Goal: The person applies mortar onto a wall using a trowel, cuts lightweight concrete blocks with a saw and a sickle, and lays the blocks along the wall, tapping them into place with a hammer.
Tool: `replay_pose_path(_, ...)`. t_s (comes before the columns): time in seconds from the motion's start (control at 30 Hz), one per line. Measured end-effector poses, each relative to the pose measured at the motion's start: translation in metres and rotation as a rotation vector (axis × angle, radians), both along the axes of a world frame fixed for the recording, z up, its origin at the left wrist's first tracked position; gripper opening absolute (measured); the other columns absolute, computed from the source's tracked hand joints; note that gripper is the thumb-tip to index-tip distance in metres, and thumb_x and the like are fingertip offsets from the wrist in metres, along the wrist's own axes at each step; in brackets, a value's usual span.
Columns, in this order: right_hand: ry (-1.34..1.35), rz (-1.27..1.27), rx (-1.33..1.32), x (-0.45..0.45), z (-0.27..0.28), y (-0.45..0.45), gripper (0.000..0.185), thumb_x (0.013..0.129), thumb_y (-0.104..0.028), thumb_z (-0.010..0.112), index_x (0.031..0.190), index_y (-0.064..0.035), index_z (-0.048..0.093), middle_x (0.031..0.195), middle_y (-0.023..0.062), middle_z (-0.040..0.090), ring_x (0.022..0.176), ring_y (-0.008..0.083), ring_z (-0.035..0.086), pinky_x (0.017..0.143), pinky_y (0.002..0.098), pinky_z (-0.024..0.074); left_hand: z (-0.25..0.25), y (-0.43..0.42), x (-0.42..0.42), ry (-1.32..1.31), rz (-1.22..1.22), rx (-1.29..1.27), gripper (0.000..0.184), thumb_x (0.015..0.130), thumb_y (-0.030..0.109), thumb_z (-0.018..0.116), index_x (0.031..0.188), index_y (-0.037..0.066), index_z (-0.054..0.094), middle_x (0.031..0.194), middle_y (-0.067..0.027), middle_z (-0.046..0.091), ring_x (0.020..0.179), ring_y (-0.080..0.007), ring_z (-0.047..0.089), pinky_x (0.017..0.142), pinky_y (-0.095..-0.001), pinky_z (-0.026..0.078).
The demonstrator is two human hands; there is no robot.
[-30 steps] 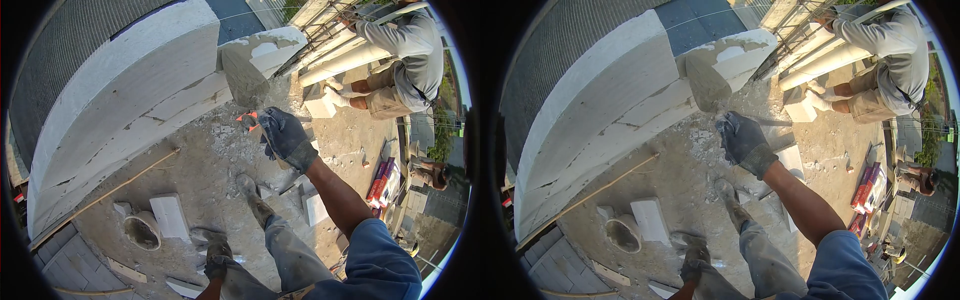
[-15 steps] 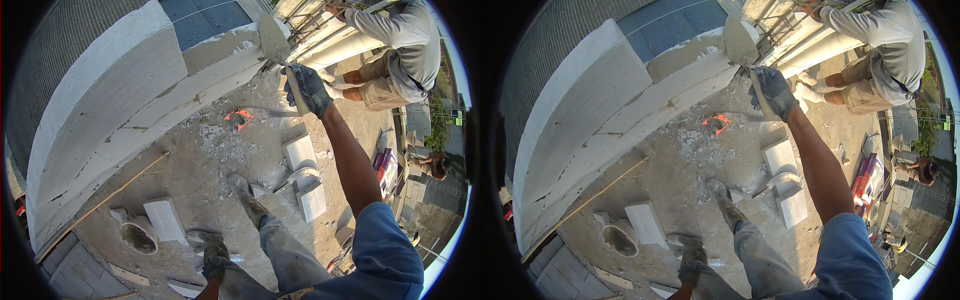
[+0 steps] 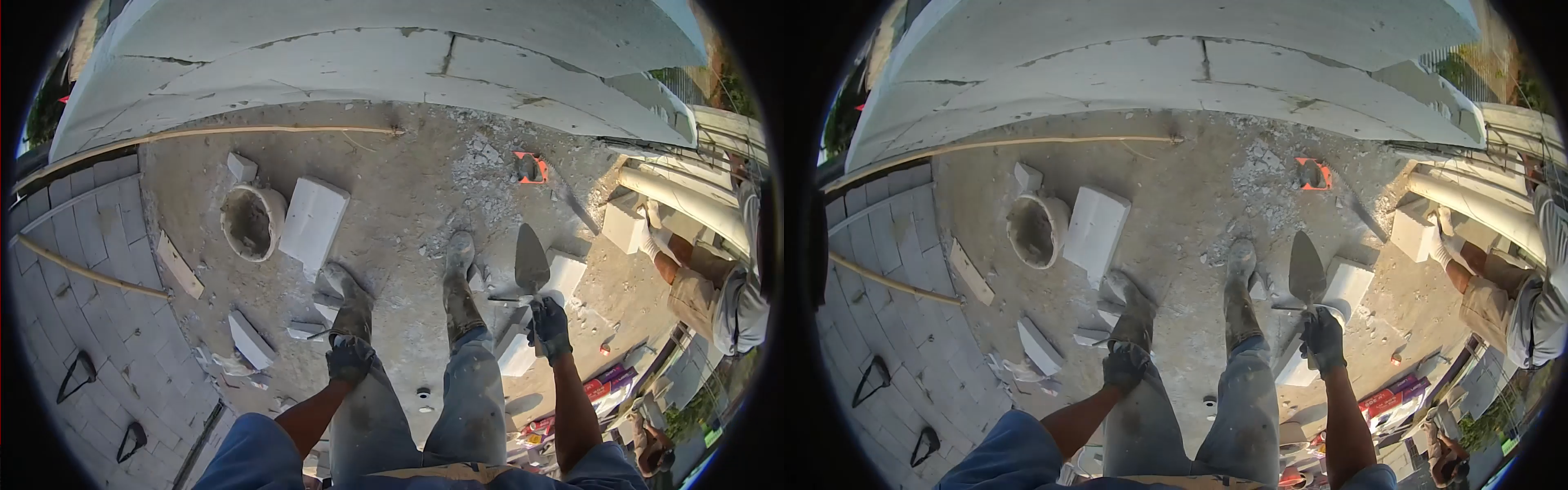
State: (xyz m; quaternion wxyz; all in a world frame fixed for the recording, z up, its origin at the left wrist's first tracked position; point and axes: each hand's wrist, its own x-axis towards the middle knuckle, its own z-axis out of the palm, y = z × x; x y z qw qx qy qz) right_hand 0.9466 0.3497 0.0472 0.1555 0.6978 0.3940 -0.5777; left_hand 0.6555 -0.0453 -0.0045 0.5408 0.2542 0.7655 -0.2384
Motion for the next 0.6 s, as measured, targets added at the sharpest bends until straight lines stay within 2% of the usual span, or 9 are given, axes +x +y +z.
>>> replay_pose_path(0.07,0.125,0.259,-0.051,-0.058,-0.034,-0.058,0.022,0.099,-0.018,0.049,0.115,-0.0075,0.061,0.069,0.0116,0.062,0.055,0.024,0.063,0.048,0.0365,0.051,0.003,-0.012,-0.003,0.003,-0.039,0.078,0.082,0.09,0.068,0.042,0.149,0.012,0.038,0.152,-0.0149,0.039,0.14,-0.0341,0.037,0.11,-0.0574,0.028)
replay_pose_path(0.1,0.401,0.764,0.497,-0.076,-0.069,-0.093,0.026,0.096,-0.019,0.053,0.118,-0.0081,0.062,0.079,0.018,0.066,0.073,0.0351,0.067,0.067,0.0436,0.0538,0.002,-0.019,-0.005,0.018,0.017,0.069,0.08,0.09,0.068,0.041,0.149,0.013,0.038,0.154,-0.0134,0.037,0.141,-0.034,0.035,0.111,-0.0588,0.025)
replay_pose_path(0.13,0.266,0.863,0.294,-0.12,-0.075,-0.111,0.032,0.093,-0.024,0.057,0.121,-0.0081,0.06,0.094,0.0224,0.067,0.09,0.0415,0.065,0.082,0.047,0.051,0.002,-0.026,-0.007,0.023,0.064,0.072,0.079,0.091,0.067,0.04,0.15,0.015,0.037,0.155,-0.0118,0.035,0.142,-0.0339,0.032,0.112,-0.0602,0.022)
replay_pose_path(0.17,0.318,1.042,0.362,-0.18,-0.066,-0.119,0.04,0.091,-0.029,0.06,0.125,-0.0071,0.057,0.101,0.0208,0.067,0.093,0.0389,0.066,0.081,0.0472,0.0515,0.004,-0.034,-0.01,0.035,0.125,0.102,0.078,0.091,0.067,0.04,0.151,0.016,0.036,0.155,-0.0109,0.036,0.143,-0.0341,0.032,0.112,-0.0607,0.022)
replay_pose_path(0.2,0.403,1.089,0.332,-0.231,-0.07,-0.132,0.041,0.09,-0.029,0.061,0.125,-0.0083,0.056,0.104,0.021,0.067,0.093,0.04,0.065,0.08,0.0475,0.0516,0.005,-0.044,-0.011,0.035,0.158,0.102,0.078,0.091,0.067,0.04,0.151,0.016,0.036,0.155,-0.0109,0.036,0.143,-0.0341,0.032,0.112,-0.0607,0.022)
replay_pose_path(0.33,0.491,1.443,0.524,-0.436,-0.08,-0.17,0.033,0.09,-0.031,0.059,0.116,-0.0098,0.059,0.1,0.0185,0.064,0.091,0.0353,0.068,0.078,0.0467,0.0537,-0.009,-0.102,-0.006,0.068,0.347,0.214,0.078,0.091,0.065,0.042,0.151,0.015,0.035,0.155,-0.0146,0.034,0.141,-0.0383,0.032,0.111,-0.0642,0.021)
replay_pose_path(0.43,0.468,1.656,0.722,-0.574,-0.122,-0.215,0.023,0.087,-0.021,0.059,0.106,-0.0088,0.067,0.093,0.0169,0.068,0.086,0.0346,0.07,0.074,0.0456,0.0559,-0.007,-0.128,0.001,0.121,0.44,0.254,0.075,0.091,0.062,0.045,0.15,0.016,0.036,0.153,-0.0193,0.034,0.139,-0.0428,0.033,0.11,-0.0671,0.02)
replay_pose_path(0.53,0.346,2.033,0.712,-0.693,-0.171,-0.264,0.022,0.086,-0.018,0.059,0.1,-0.0096,0.074,0.106,0.0172,0.071,0.096,0.032,0.07,0.079,0.0437,0.0562,0.006,-0.132,-0.017,0.104,0.465,0.228,0.074,0.09,0.06,0.048,0.149,0.015,0.038,0.152,-0.019,0.036,0.137,-0.044,0.036,0.108,-0.0693,0.02)
replay_pose_path(0.6,0.355,2.03,0.825,-0.734,-0.222,-0.294,0.021,0.083,-0.018,0.061,0.096,-0.01,0.076,0.106,0.0183,0.071,0.099,0.0314,0.069,0.082,0.0444,0.0558,0.012,-0.139,-0.03,0.058,0.483,0.232,0.077,0.091,0.06,0.047,0.148,0.011,0.038,0.152,-0.0199,0.034,0.136,-0.0431,0.036,0.106,-0.0668,0.025)
